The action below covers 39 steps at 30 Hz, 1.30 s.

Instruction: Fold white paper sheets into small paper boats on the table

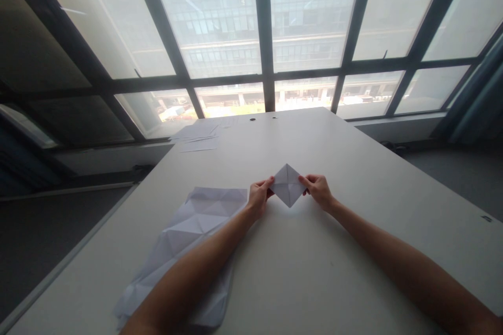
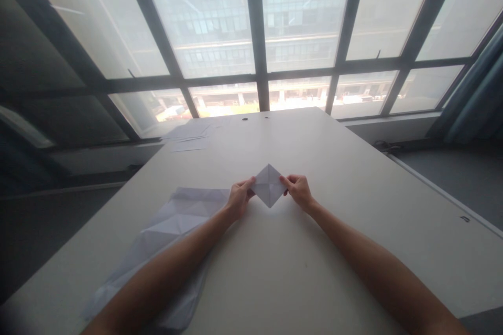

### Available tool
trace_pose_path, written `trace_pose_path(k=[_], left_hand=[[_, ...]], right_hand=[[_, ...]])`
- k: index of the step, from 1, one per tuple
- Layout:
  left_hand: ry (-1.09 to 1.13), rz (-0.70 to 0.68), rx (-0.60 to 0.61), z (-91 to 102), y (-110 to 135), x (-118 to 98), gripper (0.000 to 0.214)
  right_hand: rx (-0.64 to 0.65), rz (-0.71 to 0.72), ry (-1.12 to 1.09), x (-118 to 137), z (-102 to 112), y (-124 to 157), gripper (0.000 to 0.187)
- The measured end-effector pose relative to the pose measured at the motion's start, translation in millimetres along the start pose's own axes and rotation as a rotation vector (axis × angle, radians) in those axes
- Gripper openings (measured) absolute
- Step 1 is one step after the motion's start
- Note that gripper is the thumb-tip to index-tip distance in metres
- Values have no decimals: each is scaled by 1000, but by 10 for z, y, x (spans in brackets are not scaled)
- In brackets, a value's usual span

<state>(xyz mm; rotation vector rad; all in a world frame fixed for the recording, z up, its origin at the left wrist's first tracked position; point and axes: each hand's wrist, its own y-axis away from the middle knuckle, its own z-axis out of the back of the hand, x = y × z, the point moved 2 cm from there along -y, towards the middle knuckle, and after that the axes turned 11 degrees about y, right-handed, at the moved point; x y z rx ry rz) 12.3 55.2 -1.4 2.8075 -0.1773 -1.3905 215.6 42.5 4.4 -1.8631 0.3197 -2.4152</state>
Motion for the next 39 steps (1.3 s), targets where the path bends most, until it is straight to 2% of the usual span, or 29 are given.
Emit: trace_pose_path(k=[4,6,10,16,20,24,29,32,36,39], left_hand=[[-44,-38,16,10,8,-9,39],[-109,-76,33,7,22,-16,40],[-276,-135,89,-24,63,-15,41],[-335,-15,172,-55,91,-30,41],[-336,25,238,-49,88,-57,39],[-284,6,209,-22,65,-35,42],[-189,-13,234,-35,69,-3,43],[-112,-23,222,-41,62,-8,41],[-14,15,134,3,7,-34,58],[-85,4,139,26,-14,-55,58]], right_hand=[[-8,0,9,4,-2,1,44],[59,-29,-6,21,-1,0,39],[222,-64,-21,87,-10,21,44],[299,-102,-76,155,-26,87,41],[295,-94,-145,179,-19,96,42],[267,-99,-165,177,-12,73,47],[262,-101,-182,187,-25,71,44],[273,-99,-208,189,-33,78,42],[263,-124,-209,146,-9,71,43],[253,-131,-203,116,8,63,44]])
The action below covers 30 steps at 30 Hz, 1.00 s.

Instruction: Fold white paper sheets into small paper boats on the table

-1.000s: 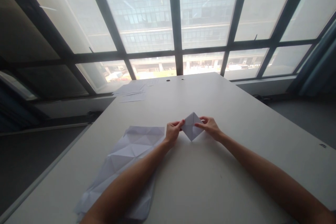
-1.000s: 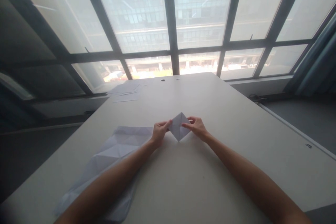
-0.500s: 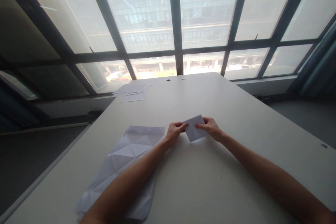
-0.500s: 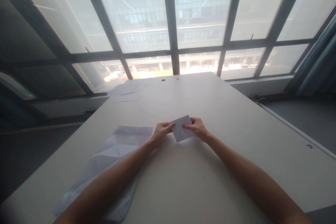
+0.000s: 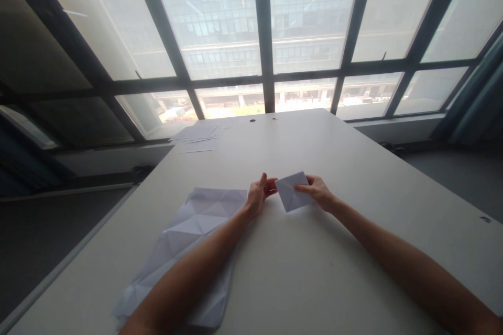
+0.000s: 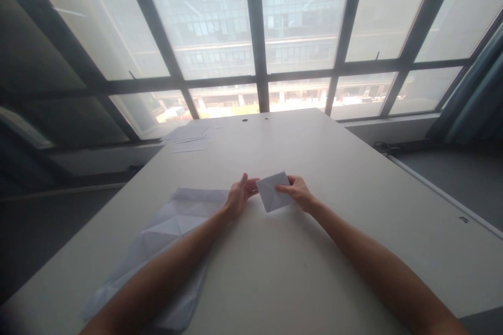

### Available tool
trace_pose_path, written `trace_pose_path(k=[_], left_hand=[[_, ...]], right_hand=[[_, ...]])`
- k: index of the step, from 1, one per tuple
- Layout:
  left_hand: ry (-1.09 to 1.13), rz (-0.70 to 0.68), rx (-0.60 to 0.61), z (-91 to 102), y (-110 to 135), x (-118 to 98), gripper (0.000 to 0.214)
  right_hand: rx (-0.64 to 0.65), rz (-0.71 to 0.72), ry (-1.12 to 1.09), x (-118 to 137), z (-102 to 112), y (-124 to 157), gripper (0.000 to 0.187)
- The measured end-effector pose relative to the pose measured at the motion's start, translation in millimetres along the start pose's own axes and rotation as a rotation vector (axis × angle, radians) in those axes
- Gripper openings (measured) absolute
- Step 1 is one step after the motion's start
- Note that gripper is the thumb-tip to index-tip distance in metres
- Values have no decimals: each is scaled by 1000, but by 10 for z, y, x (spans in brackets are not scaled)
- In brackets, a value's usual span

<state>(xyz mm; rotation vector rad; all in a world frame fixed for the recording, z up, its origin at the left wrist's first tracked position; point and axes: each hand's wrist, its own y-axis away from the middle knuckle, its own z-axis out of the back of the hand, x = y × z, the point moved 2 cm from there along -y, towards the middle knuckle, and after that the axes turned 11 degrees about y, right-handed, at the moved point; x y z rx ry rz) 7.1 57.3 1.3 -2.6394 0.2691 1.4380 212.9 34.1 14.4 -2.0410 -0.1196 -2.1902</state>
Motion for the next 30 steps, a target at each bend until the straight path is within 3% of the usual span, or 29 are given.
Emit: trace_pose_path(k=[4,8,13,19,25,30], left_hand=[[-153,-33,31,-17,25,12,43],[-89,-49,70,-55,48,20,41],[-13,-32,7,-39,30,11,56],[-163,-145,-22,-27,31,-12,40],[-234,1,90,-90,85,-4,44],[-227,49,26,-46,78,45,41]], right_hand=[[22,13,-8,2,-16,-4,43],[39,4,-12,10,-42,-4,43],[35,-47,-87,3,-37,1,45],[-3,-66,-64,12,-22,8,47],[44,12,-4,39,-122,41,46],[1,27,28,-40,-176,10,42]])
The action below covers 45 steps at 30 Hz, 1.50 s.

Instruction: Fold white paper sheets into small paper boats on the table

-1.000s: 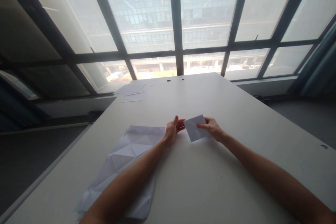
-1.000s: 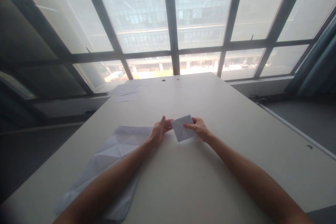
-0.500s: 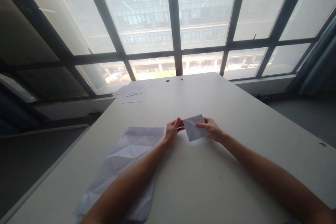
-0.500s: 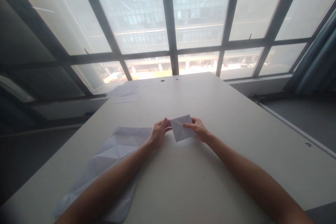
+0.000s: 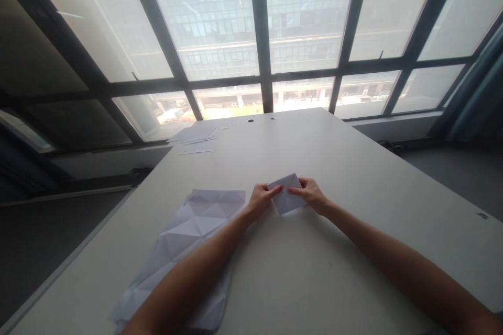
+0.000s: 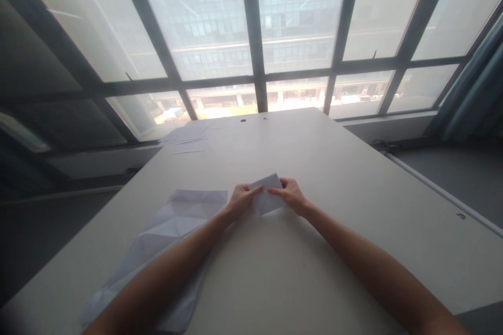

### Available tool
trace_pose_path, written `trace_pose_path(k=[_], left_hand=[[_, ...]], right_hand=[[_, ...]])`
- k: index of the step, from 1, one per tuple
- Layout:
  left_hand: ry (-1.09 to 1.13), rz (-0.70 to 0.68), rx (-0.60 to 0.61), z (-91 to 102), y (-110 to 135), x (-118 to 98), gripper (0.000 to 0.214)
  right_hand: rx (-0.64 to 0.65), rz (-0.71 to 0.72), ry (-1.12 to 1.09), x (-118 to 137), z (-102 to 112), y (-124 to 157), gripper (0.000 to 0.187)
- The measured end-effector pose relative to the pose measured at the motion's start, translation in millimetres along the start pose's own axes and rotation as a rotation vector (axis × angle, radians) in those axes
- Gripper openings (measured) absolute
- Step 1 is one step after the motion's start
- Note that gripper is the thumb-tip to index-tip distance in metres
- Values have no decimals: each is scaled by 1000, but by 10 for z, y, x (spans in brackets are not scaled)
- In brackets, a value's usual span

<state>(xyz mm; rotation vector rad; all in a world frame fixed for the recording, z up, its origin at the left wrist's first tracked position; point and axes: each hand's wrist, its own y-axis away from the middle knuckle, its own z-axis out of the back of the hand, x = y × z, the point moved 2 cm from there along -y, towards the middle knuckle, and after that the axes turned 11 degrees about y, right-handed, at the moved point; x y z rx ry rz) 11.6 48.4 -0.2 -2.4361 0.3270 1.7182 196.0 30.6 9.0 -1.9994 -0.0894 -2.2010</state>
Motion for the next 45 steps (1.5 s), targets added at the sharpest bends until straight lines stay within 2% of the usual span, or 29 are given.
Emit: trace_pose_path(k=[3,5,11,18,20,22,24,26,29,31,33,36,39,45], left_hand=[[70,-19,-56,28,-29,24,43],[98,-33,-90,42,-47,33,45],[156,-80,-152,57,-74,35,48],[247,-112,-213,63,-86,3,41],[270,-116,-224,83,-89,-2,40],[254,-110,-231,99,-82,-2,39],[201,-96,-214,95,-60,1,41],[140,-83,-160,64,-30,1,42],[80,-90,-64,4,15,-14,42],[60,-88,-15,-20,33,-26,40],[34,-72,31,-32,43,-33,38],[-29,-58,100,-45,55,-40,37],[-88,-65,127,-58,52,-49,39],[-90,-155,5,-24,-9,-68,39]], right_hand=[[-63,-53,2,-63,22,-32,43],[-61,-91,29,-75,43,-40,43],[36,-79,213,1,67,-21,37],[156,-81,84,-16,140,-48,33],[119,-52,108,-41,193,-65,38],[4,-35,112,-61,241,-80,44],[-107,-21,87,-62,252,-83,45],[-157,29,76,-31,212,-70,52],[-142,118,76,35,103,-31,69],[-117,130,38,54,41,-12,72],[-123,111,-18,43,15,-7,66],[-178,67,-47,1,34,-21,45],[-202,20,-49,-36,74,-34,38],[-226,-34,-77,-58,120,-37,36]])
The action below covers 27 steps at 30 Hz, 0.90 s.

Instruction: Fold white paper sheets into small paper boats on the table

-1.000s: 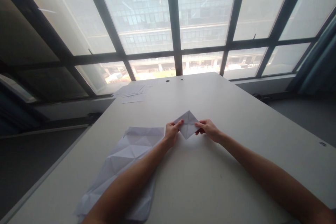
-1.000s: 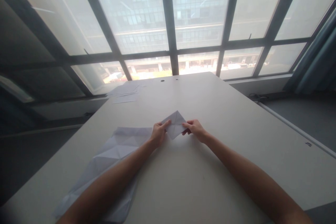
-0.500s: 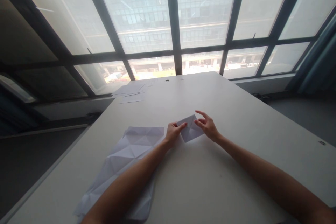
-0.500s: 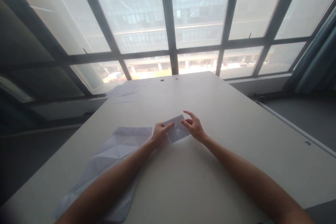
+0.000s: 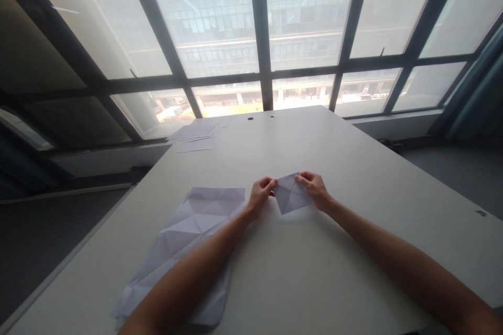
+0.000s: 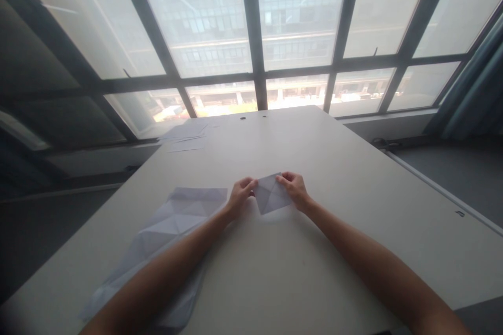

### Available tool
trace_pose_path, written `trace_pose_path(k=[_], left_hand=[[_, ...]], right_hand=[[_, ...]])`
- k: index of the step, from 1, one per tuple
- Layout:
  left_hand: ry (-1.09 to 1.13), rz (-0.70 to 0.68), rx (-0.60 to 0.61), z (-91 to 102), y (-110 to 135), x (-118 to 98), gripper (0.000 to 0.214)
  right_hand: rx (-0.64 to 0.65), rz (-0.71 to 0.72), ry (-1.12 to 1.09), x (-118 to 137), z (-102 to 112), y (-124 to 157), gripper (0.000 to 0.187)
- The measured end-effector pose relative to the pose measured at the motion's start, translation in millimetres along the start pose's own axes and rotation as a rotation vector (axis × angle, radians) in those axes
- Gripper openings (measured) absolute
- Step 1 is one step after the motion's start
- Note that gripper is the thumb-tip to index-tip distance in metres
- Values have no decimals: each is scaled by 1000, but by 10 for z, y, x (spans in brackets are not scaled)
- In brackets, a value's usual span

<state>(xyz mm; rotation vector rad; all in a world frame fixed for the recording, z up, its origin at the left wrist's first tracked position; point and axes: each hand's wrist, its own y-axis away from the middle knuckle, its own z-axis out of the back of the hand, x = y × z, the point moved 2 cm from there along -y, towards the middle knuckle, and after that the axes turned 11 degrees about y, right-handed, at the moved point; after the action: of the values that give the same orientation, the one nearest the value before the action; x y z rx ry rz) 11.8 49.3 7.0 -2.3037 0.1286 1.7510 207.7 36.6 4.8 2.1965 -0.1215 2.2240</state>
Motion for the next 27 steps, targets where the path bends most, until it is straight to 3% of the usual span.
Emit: trace_pose_path(k=[11,16,19,24,27], left_hand=[[-63,-76,98,-47,37,-42,40],[-55,-139,147,-85,48,-58,36],[10,-151,138,-79,56,-54,33],[104,-90,95,-39,52,-26,47],[128,-68,59,-22,39,-23,46]], right_hand=[[49,-59,24,81,40,5,33],[80,-261,-55,45,64,-12,35],[125,-297,-82,25,68,-21,34],[212,-323,-92,28,38,10,30],[187,-319,-81,29,13,24,30]])
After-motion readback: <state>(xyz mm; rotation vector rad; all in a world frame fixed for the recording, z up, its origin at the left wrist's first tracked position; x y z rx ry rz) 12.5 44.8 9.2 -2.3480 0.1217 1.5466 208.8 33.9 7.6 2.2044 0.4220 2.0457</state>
